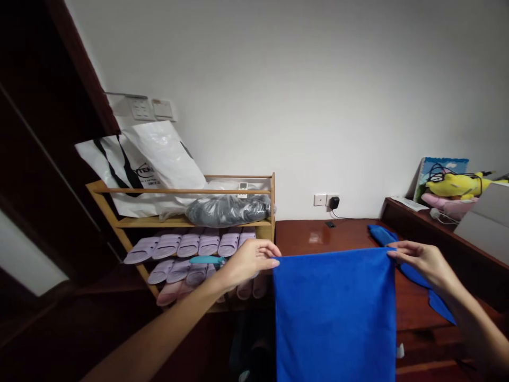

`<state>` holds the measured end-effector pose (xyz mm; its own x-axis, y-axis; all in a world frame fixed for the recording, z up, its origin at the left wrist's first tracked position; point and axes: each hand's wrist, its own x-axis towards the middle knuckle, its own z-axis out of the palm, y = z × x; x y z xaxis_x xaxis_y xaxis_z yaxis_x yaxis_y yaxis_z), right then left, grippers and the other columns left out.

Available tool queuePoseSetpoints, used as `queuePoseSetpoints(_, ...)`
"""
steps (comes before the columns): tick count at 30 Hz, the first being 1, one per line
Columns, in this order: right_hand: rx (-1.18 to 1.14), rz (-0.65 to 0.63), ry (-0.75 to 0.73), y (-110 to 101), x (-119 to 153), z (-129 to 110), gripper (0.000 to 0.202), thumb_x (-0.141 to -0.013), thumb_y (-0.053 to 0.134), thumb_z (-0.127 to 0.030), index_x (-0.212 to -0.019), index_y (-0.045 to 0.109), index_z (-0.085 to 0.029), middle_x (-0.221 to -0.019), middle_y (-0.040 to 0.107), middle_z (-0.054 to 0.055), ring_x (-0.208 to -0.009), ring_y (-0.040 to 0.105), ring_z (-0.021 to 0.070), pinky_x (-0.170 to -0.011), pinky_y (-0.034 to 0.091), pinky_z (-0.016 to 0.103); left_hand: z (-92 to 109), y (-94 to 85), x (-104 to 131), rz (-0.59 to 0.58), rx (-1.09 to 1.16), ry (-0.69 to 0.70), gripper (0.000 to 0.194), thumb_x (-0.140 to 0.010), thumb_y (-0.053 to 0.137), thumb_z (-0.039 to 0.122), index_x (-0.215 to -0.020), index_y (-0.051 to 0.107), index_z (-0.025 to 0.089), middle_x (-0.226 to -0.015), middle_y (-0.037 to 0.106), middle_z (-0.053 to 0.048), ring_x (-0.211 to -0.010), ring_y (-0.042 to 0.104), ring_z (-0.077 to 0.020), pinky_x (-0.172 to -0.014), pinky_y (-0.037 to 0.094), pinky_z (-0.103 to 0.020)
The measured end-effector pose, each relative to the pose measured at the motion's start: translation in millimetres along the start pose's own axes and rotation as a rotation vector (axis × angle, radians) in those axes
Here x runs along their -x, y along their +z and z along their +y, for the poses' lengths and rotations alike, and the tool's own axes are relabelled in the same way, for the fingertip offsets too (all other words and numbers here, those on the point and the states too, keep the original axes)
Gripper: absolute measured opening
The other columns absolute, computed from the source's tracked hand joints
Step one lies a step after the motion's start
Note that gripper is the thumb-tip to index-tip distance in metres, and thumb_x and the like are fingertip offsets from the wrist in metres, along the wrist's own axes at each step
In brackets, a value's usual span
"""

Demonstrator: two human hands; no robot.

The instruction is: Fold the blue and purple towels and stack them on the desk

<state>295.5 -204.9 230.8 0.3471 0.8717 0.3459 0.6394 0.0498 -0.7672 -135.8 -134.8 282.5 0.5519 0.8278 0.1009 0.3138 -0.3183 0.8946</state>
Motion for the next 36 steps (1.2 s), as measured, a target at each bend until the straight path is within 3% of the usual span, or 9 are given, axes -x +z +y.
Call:
queuePoseSetpoints(3,-0.153,-0.106,0.094,34.1,-28.3,37.3,0.055,-0.056,0.073,-0.055,-0.090,0.071,-0.012,-0.077,0.073,0.009,-0.073,0.066,0.0220,-0.065,0.052,0.029,-42.0,8.4,-46.0,0.064,0.005,-0.041,0.015,-0.066,0.071,0.019,-0.079,0.066,0.014,-0.071,0.066,0.000,-0.073,0.063,-0.0149,-0.071,0.049,-0.026)
queuePoseSetpoints(7,-0.190,-0.058,0.141,88.8,-64.5,77.4,0.055,-0.055,0.070,-0.054,-0.087,0.070,-0.010,-0.075,0.072,0.010,-0.072,0.066,0.0223,-0.062,0.050,0.029,-91.9,21.6,-111.6,0.131,-0.056,-0.103,0.012,-0.071,0.071,0.016,-0.080,0.064,0.012,-0.070,0.064,0.001,-0.072,0.063,-0.0148,-0.072,0.050,-0.029)
queuePoseSetpoints(13,-0.137,0.023,0.169,159.4,-97.0,122.0,0.047,-0.057,0.061,-0.052,-0.082,0.070,-0.013,-0.075,0.073,0.011,-0.074,0.068,0.0253,-0.064,0.051,0.032,-163.0,41.3,-170.2,0.235,-0.162,-0.231,0.028,-0.089,0.056,0.034,-0.110,0.056,0.016,-0.109,0.060,-0.006,-0.090,0.060,-0.0179,-0.077,0.052,-0.038)
queuePoseSetpoints(18,-0.049,0.005,0.179,194.4,-118.2,156.9,0.046,-0.064,0.052,-0.050,-0.088,0.068,-0.014,-0.087,0.073,0.013,-0.084,0.068,0.0257,-0.073,0.051,0.033,-218.7,47.9,-191.8,0.287,-0.234,-0.309,0.030,-0.089,0.056,0.035,-0.113,0.055,0.017,-0.111,0.059,-0.006,-0.092,0.060,-0.0187,-0.078,0.052,-0.039)
queuePoseSetpoints(22,0.036,-0.073,0.146,225.1,-125.4,170.6,0.054,-0.074,0.042,-0.047,-0.111,0.061,-0.012,-0.105,0.069,0.013,-0.100,0.064,0.0238,-0.084,0.049,0.034,-243.0,55.5,-207.8,0.358,-0.344,-0.310,0.031,-0.089,0.054,0.034,-0.115,0.055,0.017,-0.115,0.058,-0.008,-0.098,0.059,-0.0205,-0.085,0.049,-0.043)
queuePoseSetpoints(25,0.125,-0.149,0.096,257.6,-109.9,175.4,0.063,-0.077,0.041,-0.050,-0.130,0.047,-0.016,-0.129,0.056,0.012,-0.118,0.052,0.0240,-0.099,0.040,0.042,-256.0,80.6,-208.3,0.389,-0.463,-0.252,0.037,-0.091,0.045,0.025,-0.127,0.048,0.019,-0.137,0.046,-0.011,-0.125,0.043,-0.0237,-0.103,0.034,-0.043)
queuePoseSetpoints(28,0.203,-0.245,0.041,283.9,-82.1,182.5,0.065,-0.077,0.044,-0.056,-0.134,0.043,-0.025,-0.142,0.042,0.007,-0.133,0.035,0.0235,-0.109,0.023,0.048,-272.4,114.3,-194.9,0.297,-0.548,-0.180,0.051,-0.086,0.045,0.026,-0.137,0.040,0.022,-0.149,0.032,-0.006,-0.137,0.024,-0.0225,-0.111,0.022,-0.042)
queuePoseSetpoints(31,0.392,-0.331,-0.005,290.5,-63.4,190.1,0.064,-0.082,0.035,-0.060,-0.138,0.037,-0.028,-0.149,0.030,0.003,-0.138,0.021,0.0200,-0.112,0.015,0.048,-288.4,133.8,-179.2,0.200,-0.653,-0.162,0.055,-0.086,0.042,0.037,-0.139,0.037,0.023,-0.149,0.029,-0.004,-0.138,0.020,-0.0237,-0.113,0.013,-0.048)
queuePoseSetpoints(36,0.677,-0.338,-0.032,289.1,-67.3,176.9,0.070,-0.086,0.020,-0.062,-0.141,0.030,-0.020,-0.150,0.025,0.008,-0.139,0.017,0.0219,-0.111,0.014,0.050,-295.3,140.2,-179.2,0.173,-0.931,-0.118,0.057,-0.091,0.026,0.047,-0.142,0.031,0.022,-0.150,0.026,-0.006,-0.139,0.016,-0.0249,-0.112,0.011,-0.054)
